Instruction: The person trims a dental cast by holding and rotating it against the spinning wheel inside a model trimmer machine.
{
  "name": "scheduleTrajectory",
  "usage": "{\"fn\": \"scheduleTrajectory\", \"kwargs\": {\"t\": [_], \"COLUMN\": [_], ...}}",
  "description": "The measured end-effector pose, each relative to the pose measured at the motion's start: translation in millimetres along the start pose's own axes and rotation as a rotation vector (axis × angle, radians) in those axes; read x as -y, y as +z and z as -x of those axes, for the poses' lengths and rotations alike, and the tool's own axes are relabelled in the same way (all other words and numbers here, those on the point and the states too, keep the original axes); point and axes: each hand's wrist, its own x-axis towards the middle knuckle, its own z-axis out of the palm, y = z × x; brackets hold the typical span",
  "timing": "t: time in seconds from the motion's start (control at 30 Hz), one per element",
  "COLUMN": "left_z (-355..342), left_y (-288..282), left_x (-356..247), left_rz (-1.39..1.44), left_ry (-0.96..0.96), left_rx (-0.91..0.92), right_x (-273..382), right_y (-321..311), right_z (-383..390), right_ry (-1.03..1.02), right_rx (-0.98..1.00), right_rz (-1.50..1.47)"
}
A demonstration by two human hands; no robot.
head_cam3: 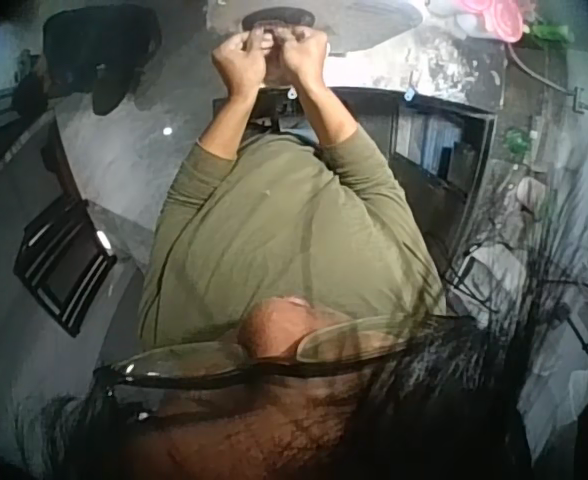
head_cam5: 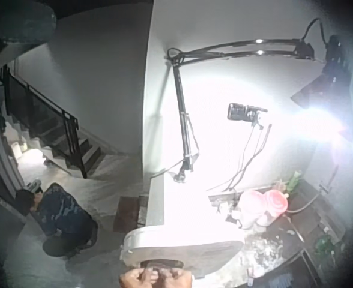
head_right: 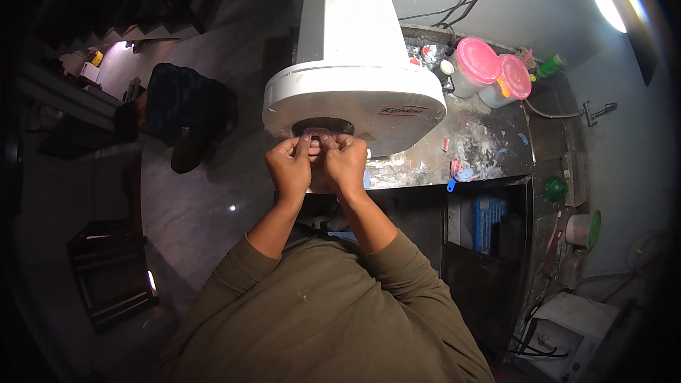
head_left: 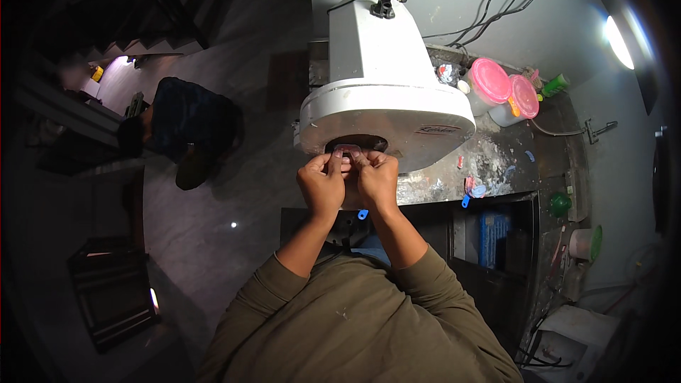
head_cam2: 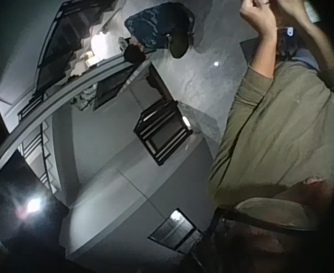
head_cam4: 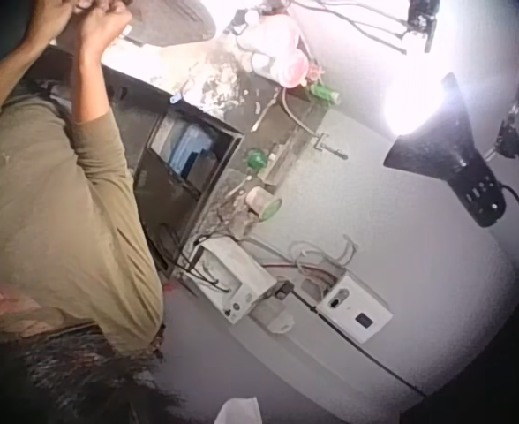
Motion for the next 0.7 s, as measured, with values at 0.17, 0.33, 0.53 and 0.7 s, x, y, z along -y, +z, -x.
{"fn": "scheduleTrajectory", "kwargs": {"t": [0.17, 0.33, 0.53, 0.7], "left_z": [1.4, 1.1, 2.2, 2.1], "left_y": [0.8, -0.2, -3.5, -6.1], "left_x": [-1.2, 0.5, 3.1, 7.2], "left_rz": [0.023, -0.107, -0.053, -0.025], "left_ry": [-0.027, 0.03, 0.008, 0.006], "left_rx": [-0.01, -0.007, 0.026, 0.038], "right_x": [-4.4, -7.4, -16.9, -13.7], "right_y": [0.5, 0.3, -1.2, -0.9], "right_z": [5.8, 7.9, 5.2, 10.0], "right_ry": [-0.056, -0.086, -0.255, -0.438], "right_rx": [0.048, 0.062, 0.021, -0.087], "right_rz": [-0.092, -0.131, -0.017, 0.221]}}
